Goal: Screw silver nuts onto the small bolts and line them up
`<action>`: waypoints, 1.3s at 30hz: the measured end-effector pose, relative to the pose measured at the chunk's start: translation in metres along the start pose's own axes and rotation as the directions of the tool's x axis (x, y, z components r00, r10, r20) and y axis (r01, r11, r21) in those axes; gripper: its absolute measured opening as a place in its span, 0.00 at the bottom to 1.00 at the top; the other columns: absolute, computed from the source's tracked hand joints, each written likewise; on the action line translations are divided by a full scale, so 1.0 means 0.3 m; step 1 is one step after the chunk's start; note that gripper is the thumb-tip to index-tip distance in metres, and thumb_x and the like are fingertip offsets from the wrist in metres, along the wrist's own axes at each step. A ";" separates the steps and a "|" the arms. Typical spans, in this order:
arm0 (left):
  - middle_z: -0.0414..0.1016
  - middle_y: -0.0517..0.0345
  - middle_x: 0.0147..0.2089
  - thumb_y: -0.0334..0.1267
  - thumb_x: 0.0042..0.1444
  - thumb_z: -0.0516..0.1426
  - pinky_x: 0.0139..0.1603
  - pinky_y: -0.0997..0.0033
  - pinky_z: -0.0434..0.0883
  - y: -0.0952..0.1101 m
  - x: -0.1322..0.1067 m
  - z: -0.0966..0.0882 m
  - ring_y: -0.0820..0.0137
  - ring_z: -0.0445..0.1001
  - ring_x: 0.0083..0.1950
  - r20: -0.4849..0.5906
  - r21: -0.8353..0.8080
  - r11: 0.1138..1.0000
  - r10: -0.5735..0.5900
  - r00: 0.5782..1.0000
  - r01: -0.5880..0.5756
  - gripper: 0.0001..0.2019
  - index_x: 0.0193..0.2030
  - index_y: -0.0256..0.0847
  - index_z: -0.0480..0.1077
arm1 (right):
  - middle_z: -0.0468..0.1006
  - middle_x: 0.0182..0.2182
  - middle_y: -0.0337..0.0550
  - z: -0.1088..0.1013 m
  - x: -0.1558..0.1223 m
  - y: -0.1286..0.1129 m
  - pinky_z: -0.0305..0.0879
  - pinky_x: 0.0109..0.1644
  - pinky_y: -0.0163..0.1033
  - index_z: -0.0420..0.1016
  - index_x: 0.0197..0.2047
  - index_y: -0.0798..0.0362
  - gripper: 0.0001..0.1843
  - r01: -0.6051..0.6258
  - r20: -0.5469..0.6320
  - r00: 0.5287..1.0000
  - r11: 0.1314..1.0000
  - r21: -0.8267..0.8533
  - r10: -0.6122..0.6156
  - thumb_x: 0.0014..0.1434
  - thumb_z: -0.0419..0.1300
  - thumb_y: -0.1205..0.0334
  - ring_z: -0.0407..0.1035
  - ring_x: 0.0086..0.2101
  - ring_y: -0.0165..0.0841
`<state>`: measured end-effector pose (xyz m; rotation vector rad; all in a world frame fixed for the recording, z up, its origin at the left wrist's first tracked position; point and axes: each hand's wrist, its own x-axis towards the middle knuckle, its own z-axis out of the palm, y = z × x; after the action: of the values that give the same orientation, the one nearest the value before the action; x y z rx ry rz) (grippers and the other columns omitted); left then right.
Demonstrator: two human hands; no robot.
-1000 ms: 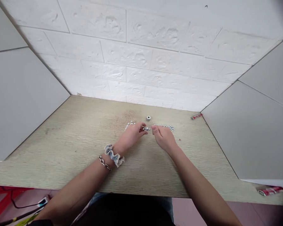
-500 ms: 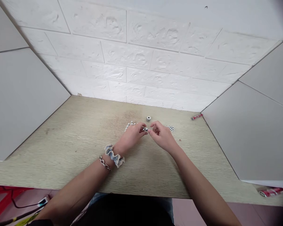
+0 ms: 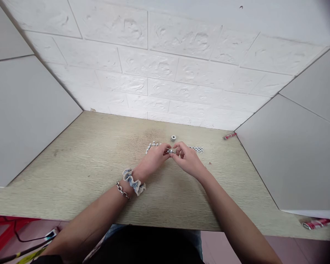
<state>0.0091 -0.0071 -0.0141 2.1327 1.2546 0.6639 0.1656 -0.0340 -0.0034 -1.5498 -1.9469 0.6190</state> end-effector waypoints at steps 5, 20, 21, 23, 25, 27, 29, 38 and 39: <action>0.75 0.56 0.39 0.39 0.52 0.55 0.39 0.70 0.68 0.002 -0.002 0.001 0.67 0.73 0.41 0.013 0.015 1.000 0.013 1.000 -0.013 0.11 0.43 0.42 0.66 | 0.66 0.17 0.39 0.002 0.000 -0.002 0.51 0.27 0.33 0.61 0.17 0.52 0.26 -0.137 -0.020 0.991 0.984 -0.110 0.136 0.60 0.38 0.49 0.61 0.22 0.29; 0.75 0.56 0.39 0.38 0.53 0.54 0.39 0.70 0.67 0.000 0.001 0.000 0.67 0.73 0.40 -0.005 0.069 0.998 0.007 1.000 -0.007 0.12 0.44 0.42 0.66 | 0.65 0.18 0.35 -0.003 -0.001 -0.004 0.50 0.25 0.32 0.67 0.30 0.50 0.17 -0.088 -0.068 0.994 0.994 -0.067 0.083 0.57 0.46 0.49 0.60 0.22 0.28; 0.75 0.56 0.38 0.38 0.53 0.54 0.39 0.71 0.67 0.000 0.001 0.000 0.67 0.73 0.40 -0.002 0.069 0.998 0.008 1.000 -0.007 0.11 0.44 0.42 0.66 | 0.65 0.18 0.33 -0.001 0.000 -0.005 0.51 0.25 0.31 0.66 0.34 0.50 0.13 -0.065 -0.058 0.996 0.997 -0.049 0.062 0.55 0.49 0.50 0.60 0.21 0.28; 0.75 0.57 0.38 0.38 0.54 0.53 0.38 0.71 0.66 0.000 0.000 0.000 0.68 0.73 0.39 0.010 0.071 0.997 0.020 1.000 -0.021 0.11 0.44 0.42 0.66 | 0.65 0.19 0.32 0.005 0.003 -0.007 0.52 0.26 0.31 0.66 0.38 0.49 0.12 -0.027 -0.035 0.999 0.999 -0.041 0.025 0.52 0.53 0.53 0.60 0.22 0.27; 0.75 0.57 0.38 0.37 0.54 0.53 0.38 0.71 0.66 0.001 0.000 0.001 0.68 0.73 0.38 0.015 0.073 0.997 0.035 0.999 -0.036 0.10 0.43 0.42 0.67 | 0.67 0.21 0.34 0.009 0.005 -0.007 0.52 0.27 0.32 0.67 0.33 0.50 0.10 -0.020 -0.026 1.000 0.997 -0.068 0.018 0.55 0.50 0.54 0.61 0.23 0.28; 0.75 0.57 0.38 0.37 0.53 0.53 0.39 0.71 0.66 0.002 0.000 0.001 0.68 0.72 0.38 0.007 0.073 0.996 0.043 0.999 -0.043 0.10 0.43 0.42 0.67 | 0.69 0.21 0.38 0.008 0.006 -0.005 0.51 0.28 0.33 0.68 0.26 0.51 0.19 -0.061 -0.054 0.997 0.992 -0.107 0.055 0.59 0.44 0.52 0.62 0.24 0.29; 0.75 0.57 0.38 0.38 0.53 0.54 0.39 0.71 0.66 0.001 0.001 0.001 0.68 0.72 0.39 0.000 0.071 0.997 0.044 0.999 -0.044 0.11 0.43 0.42 0.67 | 0.69 0.20 0.40 0.003 0.006 -0.003 0.51 0.28 0.33 0.67 0.24 0.52 0.23 -0.094 -0.085 0.993 0.989 -0.113 0.085 0.60 0.40 0.51 0.62 0.24 0.30; 0.75 0.57 0.41 0.38 0.56 0.51 0.39 0.72 0.67 -0.008 -0.004 0.005 0.68 0.73 0.41 -0.007 0.026 0.995 0.098 0.995 -0.098 0.11 0.45 0.42 0.66 | 0.70 0.26 0.37 0.021 0.008 -0.007 0.54 0.31 0.33 0.68 0.33 0.51 0.08 0.050 -0.028 0.998 0.996 -0.067 -0.052 0.54 0.51 0.59 0.61 0.27 0.28; 0.75 0.56 0.40 0.39 0.55 0.51 0.39 0.71 0.67 -0.007 -0.004 0.006 0.68 0.73 0.41 -0.014 0.023 0.995 0.096 0.995 -0.096 0.11 0.45 0.42 0.66 | 0.70 0.26 0.38 0.022 0.008 -0.009 0.53 0.31 0.33 0.68 0.31 0.51 0.09 0.053 -0.022 0.998 0.995 -0.083 -0.055 0.56 0.48 0.59 0.61 0.28 0.29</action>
<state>0.0083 -0.0078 -0.0171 2.2216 1.1783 0.7103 0.1588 -0.0324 -0.0062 -1.5408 -2.0117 0.5009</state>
